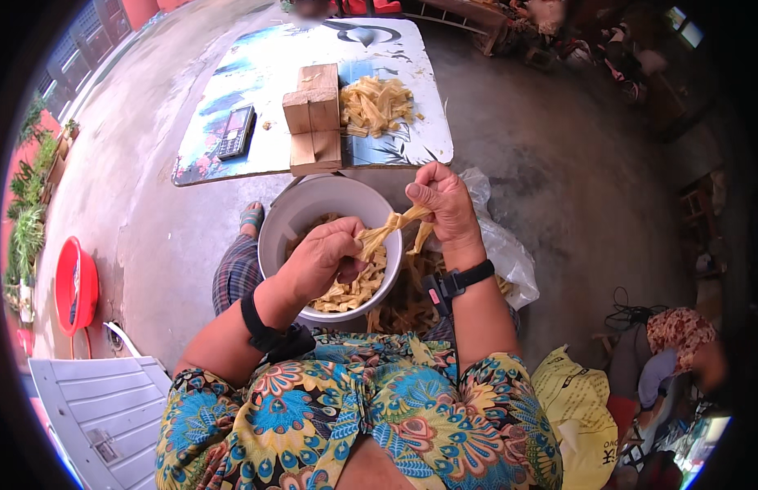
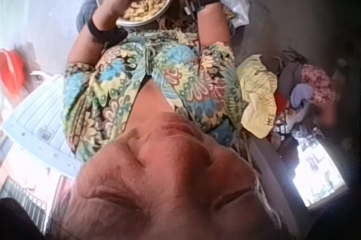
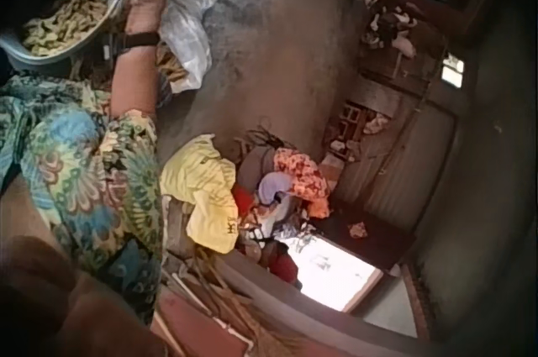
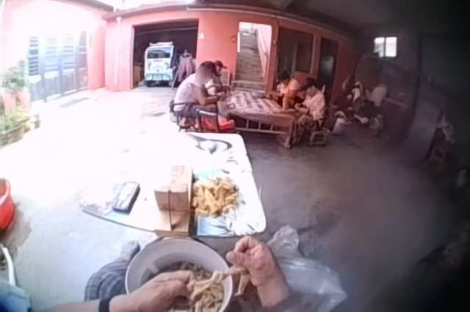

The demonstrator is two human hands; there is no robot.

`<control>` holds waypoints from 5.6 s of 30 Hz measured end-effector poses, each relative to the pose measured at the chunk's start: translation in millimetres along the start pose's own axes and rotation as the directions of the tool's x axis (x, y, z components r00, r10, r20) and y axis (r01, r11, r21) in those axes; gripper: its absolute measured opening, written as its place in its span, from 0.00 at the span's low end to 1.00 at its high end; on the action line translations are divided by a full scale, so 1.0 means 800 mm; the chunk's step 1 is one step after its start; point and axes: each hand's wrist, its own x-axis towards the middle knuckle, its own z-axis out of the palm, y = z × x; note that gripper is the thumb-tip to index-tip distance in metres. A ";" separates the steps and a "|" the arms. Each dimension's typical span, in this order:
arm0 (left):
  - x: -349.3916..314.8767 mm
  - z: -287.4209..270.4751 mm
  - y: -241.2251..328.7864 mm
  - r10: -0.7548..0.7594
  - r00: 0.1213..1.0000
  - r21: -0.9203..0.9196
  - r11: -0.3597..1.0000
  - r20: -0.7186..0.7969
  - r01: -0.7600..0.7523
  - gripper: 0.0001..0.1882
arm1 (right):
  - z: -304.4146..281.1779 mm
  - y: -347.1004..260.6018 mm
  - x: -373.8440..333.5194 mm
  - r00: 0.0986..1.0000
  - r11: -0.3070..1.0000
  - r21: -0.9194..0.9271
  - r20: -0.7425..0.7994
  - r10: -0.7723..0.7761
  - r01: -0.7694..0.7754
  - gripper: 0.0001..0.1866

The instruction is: The person sits on the floor and repeatedly picks up dried food strips from a white bowl, tears them into smaller pieces by hand, and places them back into the bowl. The person continues this repetitive tearing and sorting process throughout the clip.

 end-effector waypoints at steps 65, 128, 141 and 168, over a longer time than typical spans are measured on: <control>0.008 -0.066 0.059 0.375 0.890 -0.210 0.878 -0.259 -0.430 0.23 | 0.114 0.051 0.008 0.996 0.987 0.154 -0.067 0.058 -0.047 0.13; 0.013 -0.133 -0.052 0.122 0.936 0.619 0.777 -0.329 0.117 0.06 | 0.014 0.051 0.158 0.959 0.885 -0.424 -0.272 0.079 -0.193 0.14; -0.042 -0.154 -0.045 0.036 0.970 0.782 0.600 -0.238 0.170 0.04 | -0.018 0.060 0.221 0.972 0.963 -0.270 -0.227 -0.056 -0.008 0.19; -0.052 0.035 0.102 0.468 0.883 0.738 0.580 0.046 -0.346 0.08 | 0.067 -0.106 -0.034 0.987 0.901 -0.402 0.079 -0.141 0.161 0.10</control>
